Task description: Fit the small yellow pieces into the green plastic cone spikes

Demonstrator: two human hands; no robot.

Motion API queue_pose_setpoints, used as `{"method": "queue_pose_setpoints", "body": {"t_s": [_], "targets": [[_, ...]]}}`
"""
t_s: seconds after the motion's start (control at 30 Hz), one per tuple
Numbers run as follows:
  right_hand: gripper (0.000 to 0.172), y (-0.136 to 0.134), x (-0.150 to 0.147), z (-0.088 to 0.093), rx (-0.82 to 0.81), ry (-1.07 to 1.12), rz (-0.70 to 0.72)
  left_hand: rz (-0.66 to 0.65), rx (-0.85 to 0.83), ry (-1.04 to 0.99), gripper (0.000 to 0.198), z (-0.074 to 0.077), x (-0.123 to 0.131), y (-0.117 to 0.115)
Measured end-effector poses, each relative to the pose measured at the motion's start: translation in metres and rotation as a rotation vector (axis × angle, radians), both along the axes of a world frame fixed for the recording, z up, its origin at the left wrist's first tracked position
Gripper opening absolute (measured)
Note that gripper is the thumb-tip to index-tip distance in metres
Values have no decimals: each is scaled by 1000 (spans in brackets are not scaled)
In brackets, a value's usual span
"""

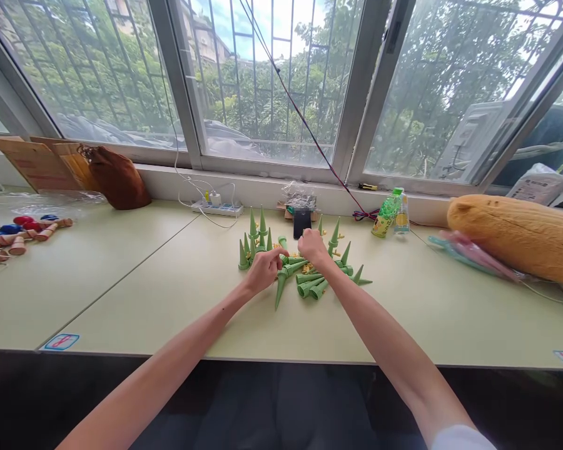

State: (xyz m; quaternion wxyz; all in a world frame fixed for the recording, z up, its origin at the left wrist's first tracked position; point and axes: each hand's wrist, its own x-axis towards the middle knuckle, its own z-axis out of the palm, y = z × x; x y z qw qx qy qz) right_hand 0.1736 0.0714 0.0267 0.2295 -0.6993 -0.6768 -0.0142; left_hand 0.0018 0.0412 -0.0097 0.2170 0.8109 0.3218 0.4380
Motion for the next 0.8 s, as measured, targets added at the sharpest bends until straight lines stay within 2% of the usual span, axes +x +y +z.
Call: {"method": "queue_pose_setpoints", "body": {"t_s": [0.13, 0.2, 0.27, 0.33, 0.4, 0.47, 0.6, 0.7, 0.8], "targets": [[20, -4, 1, 2, -10, 53, 0, -14, -32, -1, 33, 2, 0, -2], [18, -7, 0, 2, 55, 88, -15, -37, -46, 7, 30, 1, 0, -2], [26, -11, -3, 2, 161, 103, -12, -57, -39, 14, 27, 0, 1, -1], [32, -14, -7, 3, 242, 82, 36, -70, -16, 19, 27, -2, 1, 0], [30, -16, -13, 4, 261, 34, 119, -73, -2, 18, 30, -4, 2, 1], [24, -14, -20, 6, 202, -27, 174, -77, -8, 12, 30, -5, 2, 1], [19, -1, -33, 7, -50, -165, 146, -72, -18, 39, 28, -3, 1, -1], [22, 13, -40, 7, -162, -222, 159, -68, -18, 67, 27, -3, 0, -2], [35, 27, -45, 9, -211, -230, 170, -78, -10, 67, 26, -4, 0, -1]]}}
